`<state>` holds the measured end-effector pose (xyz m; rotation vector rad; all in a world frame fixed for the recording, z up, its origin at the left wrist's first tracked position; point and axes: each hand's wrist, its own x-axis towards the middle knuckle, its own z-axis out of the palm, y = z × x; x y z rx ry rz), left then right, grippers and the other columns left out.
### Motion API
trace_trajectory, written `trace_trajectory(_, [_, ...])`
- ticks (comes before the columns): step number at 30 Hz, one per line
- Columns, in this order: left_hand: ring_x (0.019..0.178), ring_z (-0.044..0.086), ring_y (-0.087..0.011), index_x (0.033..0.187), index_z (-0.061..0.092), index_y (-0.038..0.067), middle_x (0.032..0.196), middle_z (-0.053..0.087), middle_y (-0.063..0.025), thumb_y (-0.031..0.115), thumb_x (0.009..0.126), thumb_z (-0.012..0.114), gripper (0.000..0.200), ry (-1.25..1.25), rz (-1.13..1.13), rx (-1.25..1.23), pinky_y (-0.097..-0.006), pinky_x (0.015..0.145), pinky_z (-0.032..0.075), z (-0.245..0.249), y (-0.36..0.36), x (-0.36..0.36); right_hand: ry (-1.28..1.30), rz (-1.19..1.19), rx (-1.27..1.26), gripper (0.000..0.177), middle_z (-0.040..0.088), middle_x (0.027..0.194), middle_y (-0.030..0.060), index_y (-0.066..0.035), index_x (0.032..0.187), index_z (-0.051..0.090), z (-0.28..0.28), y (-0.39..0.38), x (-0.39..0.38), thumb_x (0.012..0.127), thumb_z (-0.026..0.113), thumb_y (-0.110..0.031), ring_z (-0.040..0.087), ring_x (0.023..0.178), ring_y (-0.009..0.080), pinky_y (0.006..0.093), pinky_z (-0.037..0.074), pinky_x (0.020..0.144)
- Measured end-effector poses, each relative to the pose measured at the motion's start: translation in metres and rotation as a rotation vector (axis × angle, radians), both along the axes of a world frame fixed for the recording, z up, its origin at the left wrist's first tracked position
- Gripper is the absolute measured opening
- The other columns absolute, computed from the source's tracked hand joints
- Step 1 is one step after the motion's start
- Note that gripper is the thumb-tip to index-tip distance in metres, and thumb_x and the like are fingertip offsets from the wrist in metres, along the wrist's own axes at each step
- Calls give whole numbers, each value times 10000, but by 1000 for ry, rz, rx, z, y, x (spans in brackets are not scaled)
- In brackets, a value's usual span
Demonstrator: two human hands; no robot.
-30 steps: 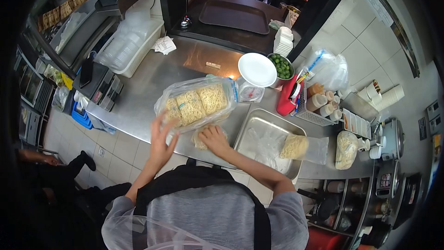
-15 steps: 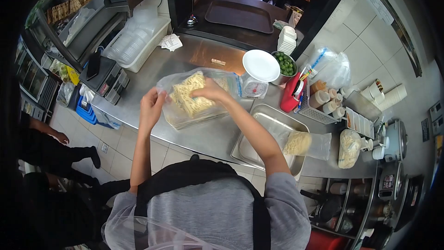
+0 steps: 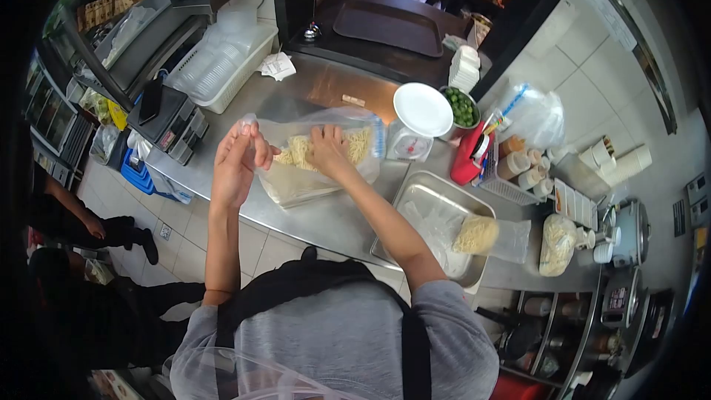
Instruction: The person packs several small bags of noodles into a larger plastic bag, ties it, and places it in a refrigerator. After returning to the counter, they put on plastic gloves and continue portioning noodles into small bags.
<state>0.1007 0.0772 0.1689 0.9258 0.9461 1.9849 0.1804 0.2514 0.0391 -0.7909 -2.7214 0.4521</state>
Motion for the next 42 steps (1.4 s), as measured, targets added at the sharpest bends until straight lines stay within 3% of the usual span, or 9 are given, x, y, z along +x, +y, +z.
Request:
trace_trajectory(7, [509,295,-40,1054,525,33,601,335,55,174,916,507,198,138,-4,-175,-226,556,320,23,7,-17,-135,252,-134,442,477,1194,196,-45,1106,534,-7,65,10,839,519,-397,421,1161,364,512,333,935])
trace_trajectory(11, [485,289,-31,1027,535,40,579,310,76,203,913,521,200,233,-38,-237,-225,546,322,35,15,-45,-362,94,899,567,648,905,167,-57,803,683,99,80,68,873,387,-536,538,1020,319,376,378,882])
trace_trajectory(14, [474,288,-24,852,521,82,561,322,82,204,884,567,134,329,-87,-269,-230,533,334,48,28,-62,-779,170,723,553,664,826,130,-66,786,687,188,49,91,876,399,-529,619,932,302,418,430,862])
trace_trajectory(18, [501,345,-37,764,480,105,595,379,68,120,823,601,135,563,-2,-297,-218,517,328,79,50,-69,-382,322,558,576,562,517,101,-47,534,604,235,29,107,889,466,-480,535,437,207,322,387,421])
trace_trajectory(27, [513,482,-254,820,541,67,546,484,-74,92,667,622,175,1533,531,218,-330,502,408,118,147,-21,423,620,-1074,396,574,735,11,-88,1052,432,245,-34,61,763,703,-80,546,682,74,243,426,637])
trace_trajectory(31, [544,564,-238,994,548,96,623,580,-89,171,726,659,300,1392,294,-136,-321,518,457,89,152,-22,606,613,-1169,351,587,827,26,-77,1027,440,226,-32,50,768,664,4,569,799,91,246,449,731])
trace_trajectory(35, [535,601,-236,1114,445,21,651,593,-149,309,891,538,376,587,-888,-290,-322,553,519,10,118,-41,666,463,-1077,291,589,872,24,-85,990,449,184,-24,47,789,625,29,572,818,88,227,456,719])
trace_trajectory(37, [519,595,-221,1146,400,36,636,576,-151,367,921,478,408,86,-773,-549,-303,498,508,26,81,-19,831,507,-998,258,590,887,24,-90,964,455,169,-19,49,798,613,28,574,824,86,220,459,713])
trace_trajectory(42, [496,560,-158,1171,397,87,653,573,-87,190,882,571,353,527,-416,-235,-220,462,430,-12,47,-20,1009,254,-1064,240,568,819,15,-66,998,445,105,-3,39,817,562,39,559,767,74,230,457,679])
